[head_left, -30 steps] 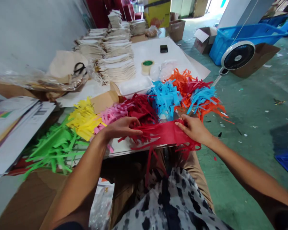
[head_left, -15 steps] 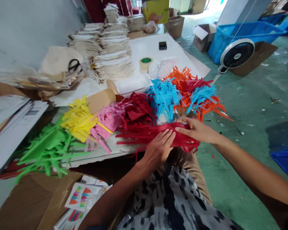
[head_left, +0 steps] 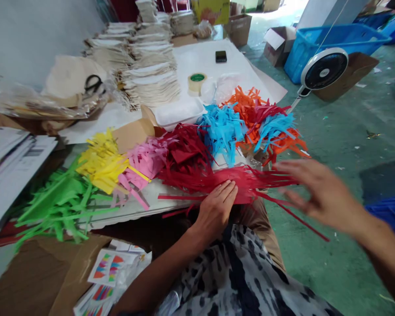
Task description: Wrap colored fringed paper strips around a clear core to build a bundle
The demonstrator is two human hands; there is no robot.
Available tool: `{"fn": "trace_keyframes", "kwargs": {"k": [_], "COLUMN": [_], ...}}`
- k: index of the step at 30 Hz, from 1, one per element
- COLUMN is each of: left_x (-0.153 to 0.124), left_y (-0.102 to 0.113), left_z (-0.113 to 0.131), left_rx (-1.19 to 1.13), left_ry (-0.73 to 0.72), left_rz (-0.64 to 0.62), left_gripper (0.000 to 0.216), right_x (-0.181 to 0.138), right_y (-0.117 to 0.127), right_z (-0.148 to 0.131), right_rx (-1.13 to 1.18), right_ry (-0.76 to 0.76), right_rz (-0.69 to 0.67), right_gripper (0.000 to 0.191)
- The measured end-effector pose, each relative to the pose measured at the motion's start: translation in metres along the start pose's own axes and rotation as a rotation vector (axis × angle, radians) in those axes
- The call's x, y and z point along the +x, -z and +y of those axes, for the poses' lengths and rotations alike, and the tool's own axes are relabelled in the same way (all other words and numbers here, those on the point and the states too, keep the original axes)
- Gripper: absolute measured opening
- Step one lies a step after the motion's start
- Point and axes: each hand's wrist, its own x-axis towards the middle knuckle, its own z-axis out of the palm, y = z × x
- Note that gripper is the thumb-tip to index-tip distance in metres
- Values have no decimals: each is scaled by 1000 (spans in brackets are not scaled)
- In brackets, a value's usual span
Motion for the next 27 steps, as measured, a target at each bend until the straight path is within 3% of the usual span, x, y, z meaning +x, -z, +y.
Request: {"fn": "trace_keyframes", "kwargs": {"k": [3, 5, 7, 13, 17, 21, 27], "left_x": [2, 3, 1, -6, 1, 12, 18], "left_y": [5, 11, 17, 38, 48, 45, 31], "left_z": [1, 2, 0, -10, -14, -15, -21], "left_rx": [20, 22, 27, -106, -177, -43, 208], "left_ry": [-6, -9, 0, 115, 311, 475, 487], "left_rz": [40, 77, 111, 90, 62, 89, 129], "left_gripper": [48, 45, 41, 26, 13, 18, 22], "right_x": [0, 2, 5, 22, 40, 53, 60], "right_y": [-50, -78, -91, -70, -66, -73, -78], "right_z": [-49, -60, -55, -33, -31, -30, -44], "right_rx": [64, 58, 65, 327, 495, 399, 63], "right_ry": [221, 216, 189, 102, -135, -304, -421], "right_rz": [-78, -48, -15, -102, -167, -201, -222], "right_gripper": [75, 66, 52, 25, 30, 41, 35]}}
